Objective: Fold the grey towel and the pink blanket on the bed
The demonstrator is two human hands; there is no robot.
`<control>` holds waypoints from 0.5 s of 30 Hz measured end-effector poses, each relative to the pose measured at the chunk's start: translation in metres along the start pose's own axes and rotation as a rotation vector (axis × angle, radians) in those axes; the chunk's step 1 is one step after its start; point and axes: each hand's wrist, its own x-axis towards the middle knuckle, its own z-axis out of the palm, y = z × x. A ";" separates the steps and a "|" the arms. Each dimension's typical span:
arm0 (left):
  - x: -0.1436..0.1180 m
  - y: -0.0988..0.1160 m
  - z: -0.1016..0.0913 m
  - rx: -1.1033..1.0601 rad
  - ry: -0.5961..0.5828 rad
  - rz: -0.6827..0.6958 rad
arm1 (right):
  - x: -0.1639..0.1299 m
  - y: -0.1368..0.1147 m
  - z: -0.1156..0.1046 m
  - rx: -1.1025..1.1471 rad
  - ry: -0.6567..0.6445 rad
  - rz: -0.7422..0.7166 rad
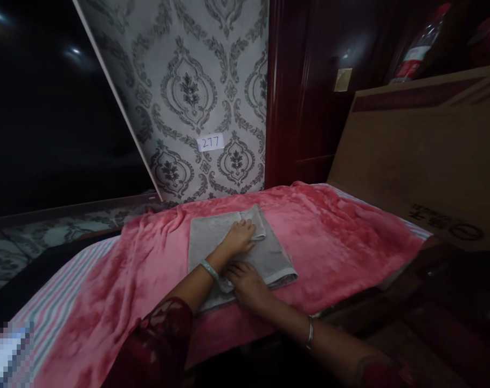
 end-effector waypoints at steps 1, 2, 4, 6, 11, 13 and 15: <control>0.003 0.000 0.004 -0.022 -0.013 -0.015 | -0.001 0.000 0.001 0.001 0.014 -0.004; 0.006 0.000 0.007 -0.054 -0.014 -0.034 | -0.002 0.000 0.002 0.003 0.022 -0.008; 0.012 -0.004 0.011 -0.113 0.016 -0.070 | -0.003 0.000 0.002 0.006 0.027 -0.007; 0.018 -0.010 0.011 -0.186 0.073 -0.120 | -0.003 0.001 0.002 0.019 0.021 -0.001; 0.029 -0.044 -0.020 -0.417 0.364 -0.326 | 0.001 0.004 -0.015 0.106 0.023 0.029; 0.025 -0.065 -0.036 -0.526 0.481 -0.431 | 0.005 0.001 -0.024 0.128 0.082 0.018; 0.014 -0.087 -0.046 -0.636 0.549 -0.539 | 0.008 -0.004 -0.027 0.141 0.129 -0.017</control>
